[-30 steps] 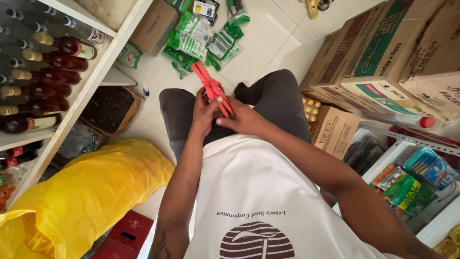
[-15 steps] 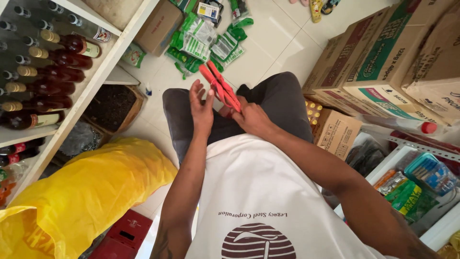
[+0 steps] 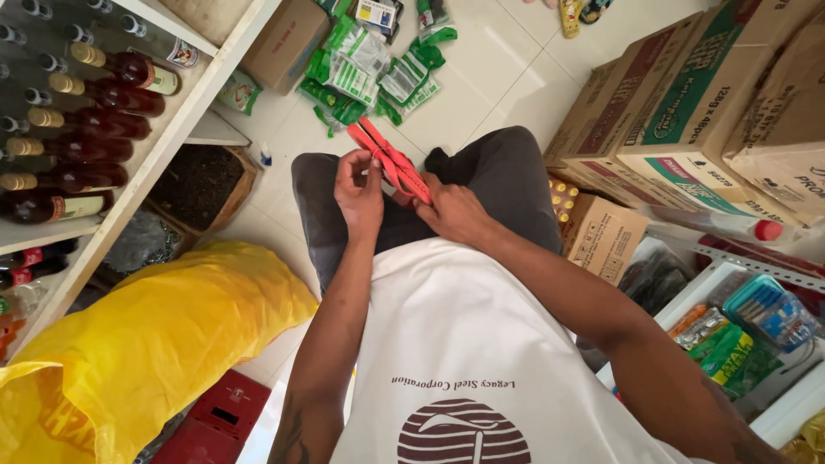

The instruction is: The person wipes three different pairs of flip-flops with a red cloth and places each pair onto a shelf.

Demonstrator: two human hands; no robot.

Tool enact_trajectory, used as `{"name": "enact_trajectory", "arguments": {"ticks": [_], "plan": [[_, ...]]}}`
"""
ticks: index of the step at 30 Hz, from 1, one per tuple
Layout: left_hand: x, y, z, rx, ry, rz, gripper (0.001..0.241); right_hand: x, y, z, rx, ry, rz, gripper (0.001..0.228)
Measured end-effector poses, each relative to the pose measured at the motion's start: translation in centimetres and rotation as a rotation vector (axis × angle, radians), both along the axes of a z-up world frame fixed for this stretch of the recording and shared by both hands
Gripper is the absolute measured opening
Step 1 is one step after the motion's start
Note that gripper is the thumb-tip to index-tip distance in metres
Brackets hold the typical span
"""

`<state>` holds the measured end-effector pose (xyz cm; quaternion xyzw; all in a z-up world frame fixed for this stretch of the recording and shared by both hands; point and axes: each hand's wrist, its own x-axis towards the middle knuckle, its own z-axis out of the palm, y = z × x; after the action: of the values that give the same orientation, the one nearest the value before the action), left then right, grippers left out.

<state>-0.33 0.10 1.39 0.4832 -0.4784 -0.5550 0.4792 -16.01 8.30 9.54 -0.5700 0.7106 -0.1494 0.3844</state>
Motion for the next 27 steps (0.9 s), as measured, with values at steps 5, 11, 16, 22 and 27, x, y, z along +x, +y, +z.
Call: {"name": "enact_trajectory", "arguments": {"ticks": [5,11,16,22,27], "plan": [[0.2,0.0,0.1,0.007,-0.050,-0.024,0.010,-0.1,0.1,-0.4,-0.004,-0.006,-0.007,0.049],[-0.1,0.3,0.8,0.019,-0.127,-0.063,0.010,-0.2,0.3,-0.7,-0.027,-0.034,-0.071,0.048],[0.0,0.5,-0.2,0.002,-0.163,-0.142,0.011,-0.4,0.2,-0.7,-0.028,-0.050,-0.085,0.046],[1.7,-0.2,-5.0,0.071,0.096,-0.041,0.019,-0.7,0.2,-0.7,-0.006,-0.136,-0.010,0.037],[3.1,-1.5,-4.6,0.376,0.454,0.213,0.040,-1.6,0.0,0.6,0.045,-0.345,0.028,0.043]]}}
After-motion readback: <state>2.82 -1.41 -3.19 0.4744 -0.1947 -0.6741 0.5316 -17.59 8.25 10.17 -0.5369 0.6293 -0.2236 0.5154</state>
